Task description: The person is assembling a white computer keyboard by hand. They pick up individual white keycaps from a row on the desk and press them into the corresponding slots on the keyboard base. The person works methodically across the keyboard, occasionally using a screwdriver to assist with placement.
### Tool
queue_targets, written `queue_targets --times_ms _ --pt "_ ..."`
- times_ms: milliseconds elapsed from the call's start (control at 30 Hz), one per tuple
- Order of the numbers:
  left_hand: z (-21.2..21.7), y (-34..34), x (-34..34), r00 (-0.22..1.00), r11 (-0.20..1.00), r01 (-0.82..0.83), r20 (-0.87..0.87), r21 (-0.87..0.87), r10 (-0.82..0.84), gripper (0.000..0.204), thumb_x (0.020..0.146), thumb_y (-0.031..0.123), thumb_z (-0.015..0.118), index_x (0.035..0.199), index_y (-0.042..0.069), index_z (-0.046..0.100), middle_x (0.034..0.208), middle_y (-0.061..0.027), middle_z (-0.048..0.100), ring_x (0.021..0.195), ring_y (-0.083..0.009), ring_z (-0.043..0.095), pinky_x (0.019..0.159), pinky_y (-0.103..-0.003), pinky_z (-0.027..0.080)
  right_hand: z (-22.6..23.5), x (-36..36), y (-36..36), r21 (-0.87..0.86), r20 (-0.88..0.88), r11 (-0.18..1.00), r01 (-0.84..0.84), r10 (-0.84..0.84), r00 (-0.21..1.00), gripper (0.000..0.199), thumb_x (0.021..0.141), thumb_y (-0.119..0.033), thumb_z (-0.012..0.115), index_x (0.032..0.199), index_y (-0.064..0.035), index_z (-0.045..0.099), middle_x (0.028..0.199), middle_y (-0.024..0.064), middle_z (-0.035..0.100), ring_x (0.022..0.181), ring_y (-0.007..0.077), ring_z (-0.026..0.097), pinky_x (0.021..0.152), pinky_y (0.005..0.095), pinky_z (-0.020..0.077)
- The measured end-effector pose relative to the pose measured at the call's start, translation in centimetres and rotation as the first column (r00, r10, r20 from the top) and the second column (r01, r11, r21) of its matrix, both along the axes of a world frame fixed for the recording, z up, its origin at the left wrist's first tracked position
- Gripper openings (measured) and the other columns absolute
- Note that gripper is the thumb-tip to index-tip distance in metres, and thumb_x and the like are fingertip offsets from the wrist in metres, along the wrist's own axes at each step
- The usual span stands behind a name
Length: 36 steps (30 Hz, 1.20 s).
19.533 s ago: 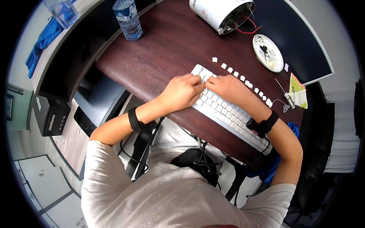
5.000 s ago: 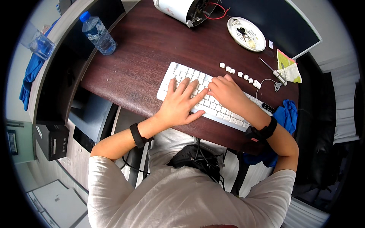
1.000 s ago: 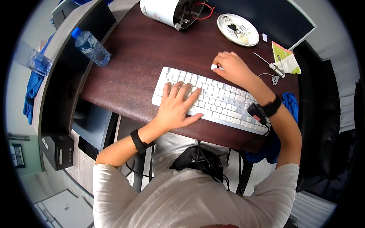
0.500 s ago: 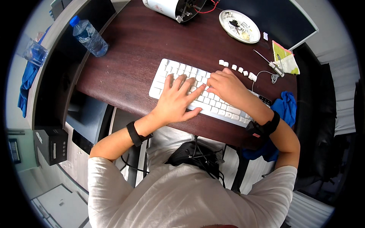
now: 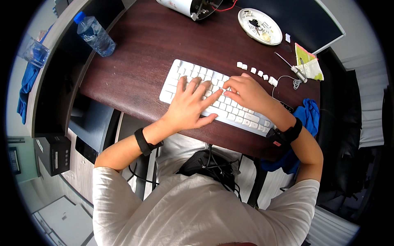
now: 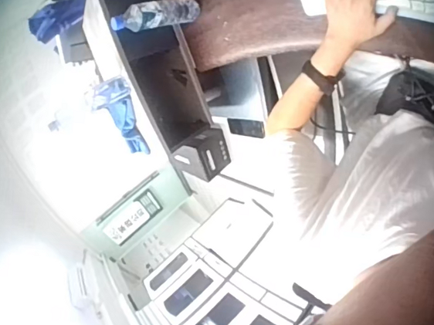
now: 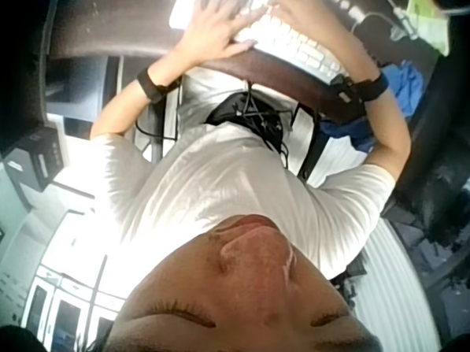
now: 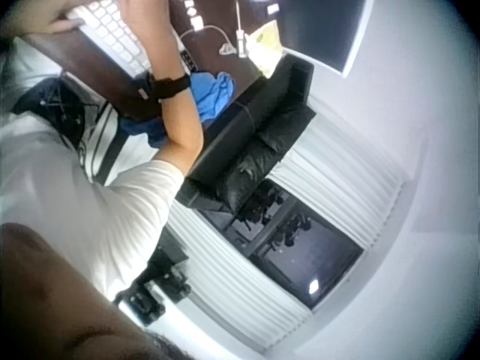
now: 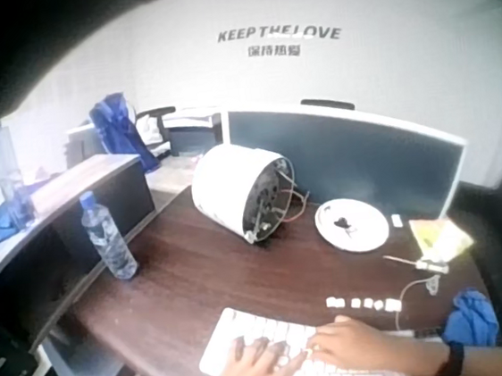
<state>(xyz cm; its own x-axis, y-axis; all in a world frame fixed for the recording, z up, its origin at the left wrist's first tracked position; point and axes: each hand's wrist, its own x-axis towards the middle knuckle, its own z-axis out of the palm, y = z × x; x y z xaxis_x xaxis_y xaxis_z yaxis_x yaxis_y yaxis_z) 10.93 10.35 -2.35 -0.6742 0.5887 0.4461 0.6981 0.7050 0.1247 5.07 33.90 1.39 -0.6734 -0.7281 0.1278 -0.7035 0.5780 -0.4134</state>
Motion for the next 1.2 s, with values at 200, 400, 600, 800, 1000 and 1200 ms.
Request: queue_targets --times_ms 200,400,600,800,1000,1200 --pt "0.1 0.1 0.0 1.000 1.000 -0.001 0.003 -0.001 0.001 0.063 0.082 0.052 0.063 0.137 0.021 0.058 0.127 -0.0128 0.053 0.119 -0.0345 0.048 0.101 -0.059 0.033 -0.3 0.2 -0.1 -0.010 -0.031 0.998 0.060 -0.060 0.998 0.016 0.086 -0.021 0.071 0.092 -0.0069 0.066 0.078 0.0059 0.067 0.070 0.0243 0.063 0.075 0.0352 0.0448" --pt "-0.1 0.0 -0.1 1.000 1.000 -0.003 -0.005 -0.006 0.003 0.063 0.082 0.052 0.062 0.137 0.021 0.057 0.127 -0.0128 0.053 0.119 -0.0344 0.048 0.101 -0.059 0.033 -0.2 0.3 -0.3 -0.018 -0.058 0.999 0.041 -0.042 0.997 0.018 0.084 -0.021 0.073 0.095 -0.0074 0.068 0.071 0.0051 0.064 0.062 0.0248 0.060 0.066 0.0363 0.0462" --pt "0.0 0.0 0.0 1.000 1.000 -0.018 -0.002 0.023 0.018 0.068 0.082 0.053 0.062 0.139 0.017 0.054 0.126 -0.0127 0.053 0.118 -0.0334 0.049 0.102 -0.057 0.033 0.1 0.3 -0.4 -0.038 0.257 0.958 0.286 -0.267 0.929 0.018 0.083 -0.021 0.073 0.093 -0.0066 0.069 0.060 0.0041 0.059 0.053 0.0204 0.057 0.052 0.0354 0.0432" --pt "0.1 0.0 0.0 1.000 0.999 -0.028 0.003 0.038 0.028 0.070 0.081 0.052 0.062 0.140 0.014 0.053 0.125 -0.0127 0.054 0.117 -0.0325 0.050 0.102 -0.057 0.033 0.4 0.6 -0.9 -0.003 0.296 0.950 0.312 -0.297 0.908 0.017 0.083 -0.020 0.073 0.090 -0.0059 0.067 0.058 0.0041 0.057 0.050 0.0193 0.054 0.051 0.0350 0.0421" --pt "-0.1 0.0 0.0 1.000 0.999 -0.025 0.016 0.042 0.024 0.071 0.081 0.052 0.063 0.140 0.014 0.053 0.126 -0.0132 0.054 0.117 -0.0322 0.050 0.103 -0.056 0.033 0.8 1.4 -1.7 0.066 0.128 0.956 0.285 -0.292 0.948 0.019 0.084 -0.021 0.071 0.090 -0.0048 0.063 0.067 0.0100 0.064 0.061 0.0283 0.064 0.057 0.0415 0.0485" --pt "-0.2 -0.1 0.0 1.000 1.000 -0.013 -0.001 0.024 0.013 0.067 0.082 0.052 0.062 0.138 0.017 0.055 0.126 -0.0138 0.053 0.118 -0.0340 0.049 0.102 -0.058 0.033 0.9 1.7 -2.1 0.100 0.152 0.945 0.312 -0.325 0.933 0.018 0.085 -0.019 0.071 0.089 -0.0041 0.061 0.070 0.0131 0.066 0.067 0.0316 0.067 0.062 0.0441 0.0498"
